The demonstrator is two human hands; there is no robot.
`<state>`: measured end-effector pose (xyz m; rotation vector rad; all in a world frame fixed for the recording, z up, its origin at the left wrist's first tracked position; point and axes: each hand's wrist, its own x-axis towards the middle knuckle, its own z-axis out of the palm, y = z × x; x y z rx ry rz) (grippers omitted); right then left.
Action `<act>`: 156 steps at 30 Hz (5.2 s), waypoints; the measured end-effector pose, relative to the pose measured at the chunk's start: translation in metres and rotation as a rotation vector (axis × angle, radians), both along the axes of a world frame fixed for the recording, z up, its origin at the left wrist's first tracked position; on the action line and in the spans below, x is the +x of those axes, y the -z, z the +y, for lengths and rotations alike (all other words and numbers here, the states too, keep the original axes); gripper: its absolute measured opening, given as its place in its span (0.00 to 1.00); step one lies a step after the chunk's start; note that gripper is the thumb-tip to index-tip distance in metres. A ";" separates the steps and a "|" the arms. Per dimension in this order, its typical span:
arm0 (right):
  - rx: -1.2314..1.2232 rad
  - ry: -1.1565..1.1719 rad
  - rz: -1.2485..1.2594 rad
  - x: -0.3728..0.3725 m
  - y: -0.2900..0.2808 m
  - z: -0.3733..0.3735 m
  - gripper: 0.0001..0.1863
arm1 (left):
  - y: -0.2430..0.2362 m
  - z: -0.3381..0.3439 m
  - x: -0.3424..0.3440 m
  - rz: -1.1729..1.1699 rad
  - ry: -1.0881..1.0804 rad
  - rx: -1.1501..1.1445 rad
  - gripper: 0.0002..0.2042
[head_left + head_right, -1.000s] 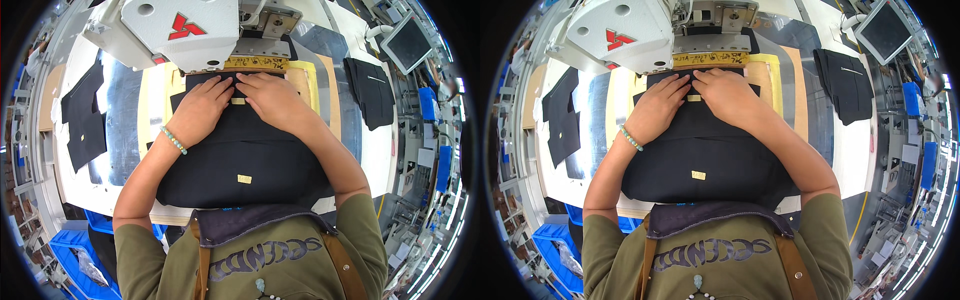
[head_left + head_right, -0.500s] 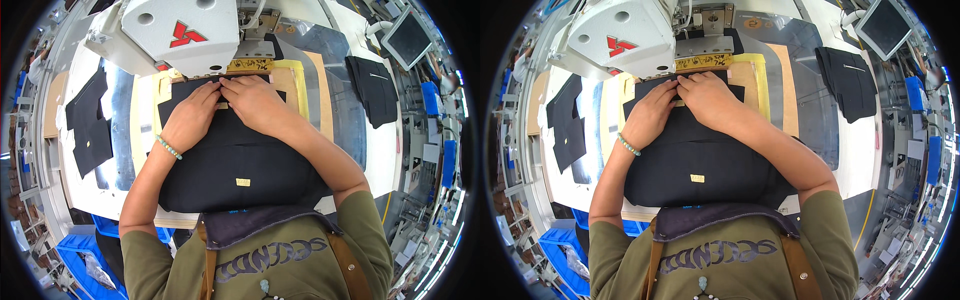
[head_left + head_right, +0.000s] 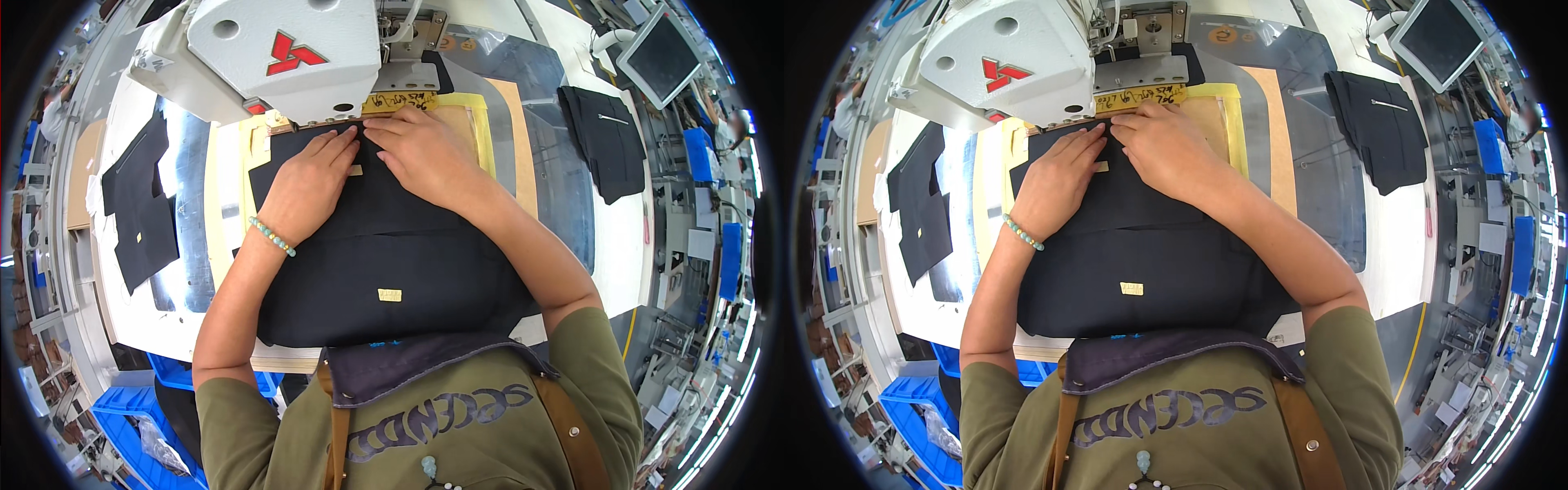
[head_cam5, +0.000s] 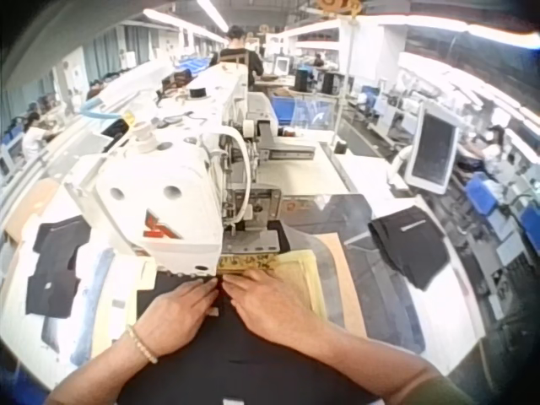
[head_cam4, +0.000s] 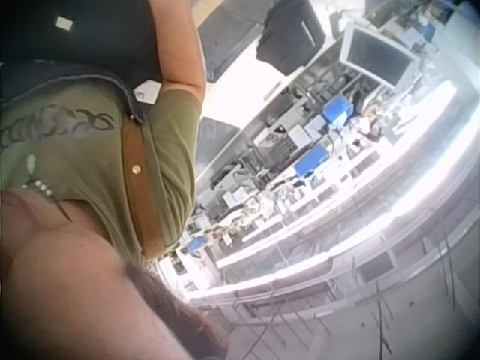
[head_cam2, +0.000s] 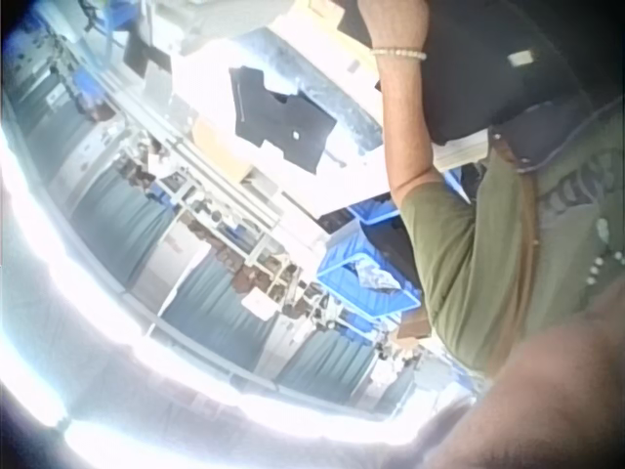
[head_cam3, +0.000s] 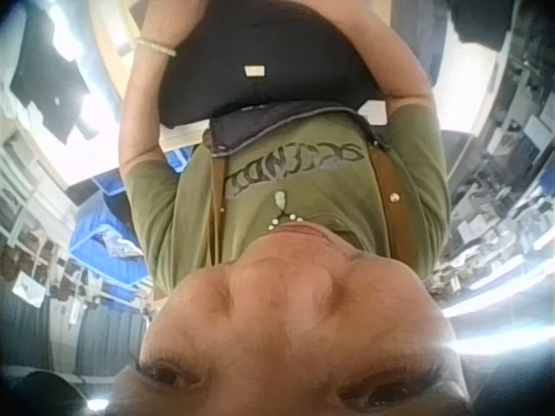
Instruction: The person sews black leather pieces together using an industrial sewing machine.
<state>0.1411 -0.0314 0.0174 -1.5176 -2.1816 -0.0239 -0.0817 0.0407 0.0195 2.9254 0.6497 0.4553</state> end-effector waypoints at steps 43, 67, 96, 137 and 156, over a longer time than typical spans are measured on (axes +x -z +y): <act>-0.116 0.039 -0.250 0.033 -0.010 -0.051 0.23 | -0.002 0.000 0.000 0.079 -0.019 0.100 0.19; 1.614 -0.193 0.507 0.048 -0.188 -0.148 0.32 | -0.016 -0.016 0.024 0.112 0.046 0.049 0.22; 1.767 -0.739 0.257 -0.007 -0.189 -0.149 0.27 | -0.010 0.028 -0.190 -0.584 -0.856 -0.670 0.24; -0.511 0.393 0.773 -0.019 -0.079 -0.009 0.20 | -0.006 0.045 -0.161 -0.893 -0.362 -1.934 0.29; -0.418 0.298 0.841 0.001 -0.037 -0.171 0.17 | 0.044 -0.052 -0.090 -0.717 -0.063 -2.142 0.16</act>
